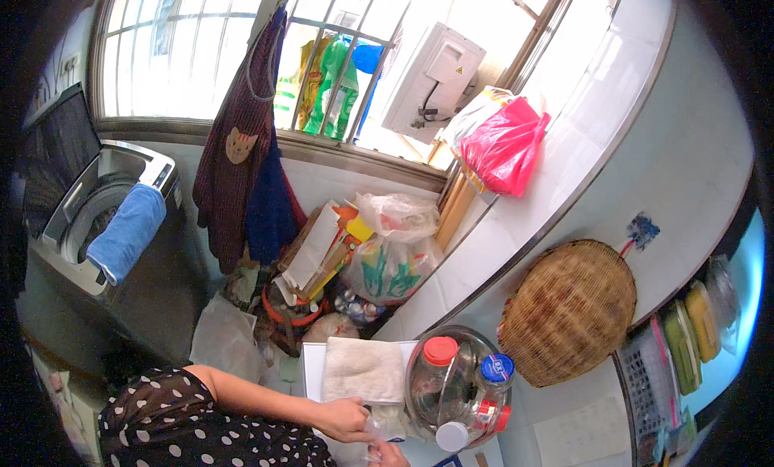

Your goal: The person places white fluffy material into a plastic bag, cuts a cardboard box with scissors, and secures folded cardboard pieces together.

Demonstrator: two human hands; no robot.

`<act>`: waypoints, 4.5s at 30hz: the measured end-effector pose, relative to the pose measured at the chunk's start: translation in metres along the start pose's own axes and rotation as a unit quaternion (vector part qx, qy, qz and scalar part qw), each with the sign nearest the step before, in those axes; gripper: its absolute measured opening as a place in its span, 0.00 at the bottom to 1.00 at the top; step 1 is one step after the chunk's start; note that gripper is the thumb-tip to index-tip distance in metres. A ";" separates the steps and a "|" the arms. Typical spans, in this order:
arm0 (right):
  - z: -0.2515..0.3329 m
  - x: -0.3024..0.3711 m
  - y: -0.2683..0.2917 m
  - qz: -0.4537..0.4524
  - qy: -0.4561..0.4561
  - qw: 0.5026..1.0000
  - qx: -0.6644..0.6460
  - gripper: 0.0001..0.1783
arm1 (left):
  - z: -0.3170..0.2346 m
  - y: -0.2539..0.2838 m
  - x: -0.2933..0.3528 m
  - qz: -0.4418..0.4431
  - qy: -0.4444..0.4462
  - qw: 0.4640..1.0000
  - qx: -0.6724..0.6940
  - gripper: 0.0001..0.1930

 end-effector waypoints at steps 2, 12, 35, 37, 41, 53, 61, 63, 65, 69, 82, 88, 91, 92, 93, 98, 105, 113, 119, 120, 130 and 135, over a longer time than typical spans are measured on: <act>0.005 0.000 0.013 -0.028 0.029 0.999 0.016 0.12 | 0.005 -0.008 0.001 0.033 0.043 0.998 0.039 0.24; 0.007 0.006 -0.012 0.253 -0.070 0.959 -0.110 0.10 | 0.025 -0.038 0.008 0.125 0.043 0.812 0.568 0.12; -0.035 -0.033 -0.037 0.056 -0.123 0.935 -0.328 0.15 | 0.009 0.005 0.020 -0.143 0.014 0.989 -0.034 0.09; -0.036 -0.031 -0.037 0.038 -0.118 0.943 -0.309 0.16 | 0.006 0.004 0.015 -0.142 0.026 0.986 -0.083 0.09; -0.034 -0.029 -0.033 0.004 -0.172 0.890 -0.422 0.16 | 0.007 0.005 0.020 -0.231 0.012 0.969 -0.084 0.09; -0.035 -0.037 -0.024 -0.089 -0.080 0.976 -0.181 0.06 | 0.024 0.011 0.026 -0.161 0.050 0.973 0.160 0.07; -0.056 -0.020 -0.015 -0.006 -0.071 0.997 -0.039 0.08 | 0.039 -0.008 0.075 -0.057 0.121 0.986 0.105 0.14; -0.041 -0.024 0.010 0.053 -0.107 0.992 0.033 0.17 | 0.040 0.006 0.072 -0.061 0.088 0.992 0.074 0.26; -0.024 -0.024 0.039 0.039 -0.067 0.994 0.074 0.22 | 0.042 0.009 0.071 -0.047 0.073 0.995 0.052 0.38; 0.011 -0.019 0.094 0.079 0.000 0.965 0.251 0.29 | 0.044 -0.012 0.071 0.006 0.081 0.997 0.010 0.48; 0.023 -0.013 -0.039 0.117 -0.007 0.961 0.249 0.33 | 0.039 -0.038 0.091 0.014 0.286 0.957 0.045 0.32; -0.010 -0.021 -0.046 0.170 -0.043 0.946 0.274 0.20 | 0.034 -0.039 0.100 -0.135 0.246 0.952 0.119 0.21; 0.013 -0.024 -0.041 0.131 0.020 0.963 0.237 0.13 | 0.047 -0.042 0.103 -0.125 0.226 0.952 0.161 0.20; 0.027 -0.028 -0.038 0.119 0.032 0.967 0.221 0.11 | 0.051 -0.037 0.103 -0.114 0.201 0.958 0.168 0.19; 0.039 -0.034 -0.036 0.117 0.035 0.969 0.214 0.12 | 0.054 -0.026 0.103 -0.110 0.177 0.963 0.173 0.19; 0.144 -0.102 -0.027 0.118 0.044 0.980 0.154 0.07 | 0.103 0.065 0.112 -0.114 0.104 0.955 0.252 0.20; 0.188 -0.233 -0.063 0.111 0.154 0.965 0.181 0.08 | 0.214 0.149 0.134 -0.287 0.177 0.931 0.138 0.25; 0.120 -0.365 -0.146 0.123 0.174 0.953 0.215 0.12 | 0.340 -0.003 0.121 -0.141 0.418 0.551 0.709 0.46; -0.057 -0.439 -0.219 0.230 0.024 0.951 0.208 0.13 | 0.402 -0.135 0.073 -0.215 0.490 0.441 0.720 0.44; -0.079 -0.451 -0.228 0.237 0.006 0.945 0.224 0.12 | 0.415 -0.156 0.066 -0.214 0.510 0.437 0.709 0.43; -0.276 -0.523 -0.323 0.195 -0.006 0.968 0.158 0.21 | 0.540 -0.286 0.016 -0.248 0.594 0.384 0.662 0.40; -0.316 -0.501 -0.371 0.233 -0.115 0.946 0.195 0.38 | 0.553 -0.378 0.009 -0.241 0.644 0.424 0.590 0.40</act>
Point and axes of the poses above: each hand's wrist, its own x-axis away from the middle knuckle, its own y-axis out of the back of the hand, z = x × y, the point moved 5 cm from there along -x, towards the middle knuckle, and after that the axes turned 14 degrees about -x, right-handed, at the moved point
